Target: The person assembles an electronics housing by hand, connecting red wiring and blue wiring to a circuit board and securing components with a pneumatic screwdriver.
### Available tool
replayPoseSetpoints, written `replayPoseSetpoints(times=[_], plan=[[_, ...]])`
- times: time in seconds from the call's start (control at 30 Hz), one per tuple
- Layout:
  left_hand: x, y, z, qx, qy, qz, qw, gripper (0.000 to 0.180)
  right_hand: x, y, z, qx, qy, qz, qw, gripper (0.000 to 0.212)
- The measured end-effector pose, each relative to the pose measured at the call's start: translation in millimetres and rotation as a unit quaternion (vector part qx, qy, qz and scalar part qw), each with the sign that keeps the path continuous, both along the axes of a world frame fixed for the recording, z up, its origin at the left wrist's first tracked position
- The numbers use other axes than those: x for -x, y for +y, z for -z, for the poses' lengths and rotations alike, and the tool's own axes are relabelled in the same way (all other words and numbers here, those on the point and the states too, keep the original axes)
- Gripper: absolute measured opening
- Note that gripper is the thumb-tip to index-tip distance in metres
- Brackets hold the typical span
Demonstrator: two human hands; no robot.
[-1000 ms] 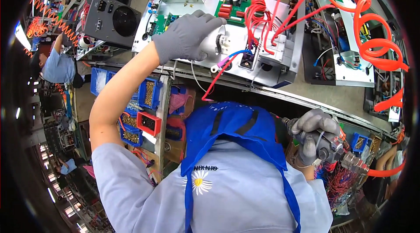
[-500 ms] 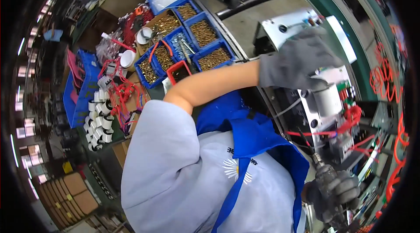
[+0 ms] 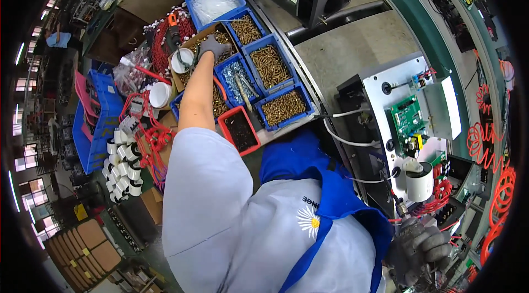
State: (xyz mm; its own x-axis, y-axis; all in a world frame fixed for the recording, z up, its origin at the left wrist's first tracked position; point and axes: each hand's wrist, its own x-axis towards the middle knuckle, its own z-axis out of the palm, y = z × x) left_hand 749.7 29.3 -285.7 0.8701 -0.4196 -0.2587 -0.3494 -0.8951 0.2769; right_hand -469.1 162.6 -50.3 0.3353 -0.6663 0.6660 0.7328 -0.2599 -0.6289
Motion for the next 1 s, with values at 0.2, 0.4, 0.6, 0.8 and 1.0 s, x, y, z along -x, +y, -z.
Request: replayPoseSetpoints(times=[0.2,0.4,0.6,0.8,1.0], plan=[[-11.3,14.1,50.7,-0.048,0.121,0.128,0.983,0.058,-86.8,-21.4,-90.4,-0.010,0.083,0.003,0.997,0.022],[-40.0,58.6,27.1,0.156,-0.028,0.108,0.981,0.029,-175.5,-75.3,-24.5,0.002,0.037,-0.001,0.999,0.024],[-11.6,48.8,-8.4,0.300,0.160,-0.057,0.939,0.029,-331.7,-156.2,-11.7,0.026,0.045,0.001,0.999,0.026],[-4.0,38.9,-27.1,0.397,0.176,-0.179,0.883,0.025,-447.6,-171.9,-10.4,0.054,0.033,0.031,0.997,0.029],[-48.2,65.9,-12.5,0.492,0.245,-0.247,0.798,0.028,-443.8,-180.1,-9.6,0.066,0.019,0.044,0.997,0.032]])
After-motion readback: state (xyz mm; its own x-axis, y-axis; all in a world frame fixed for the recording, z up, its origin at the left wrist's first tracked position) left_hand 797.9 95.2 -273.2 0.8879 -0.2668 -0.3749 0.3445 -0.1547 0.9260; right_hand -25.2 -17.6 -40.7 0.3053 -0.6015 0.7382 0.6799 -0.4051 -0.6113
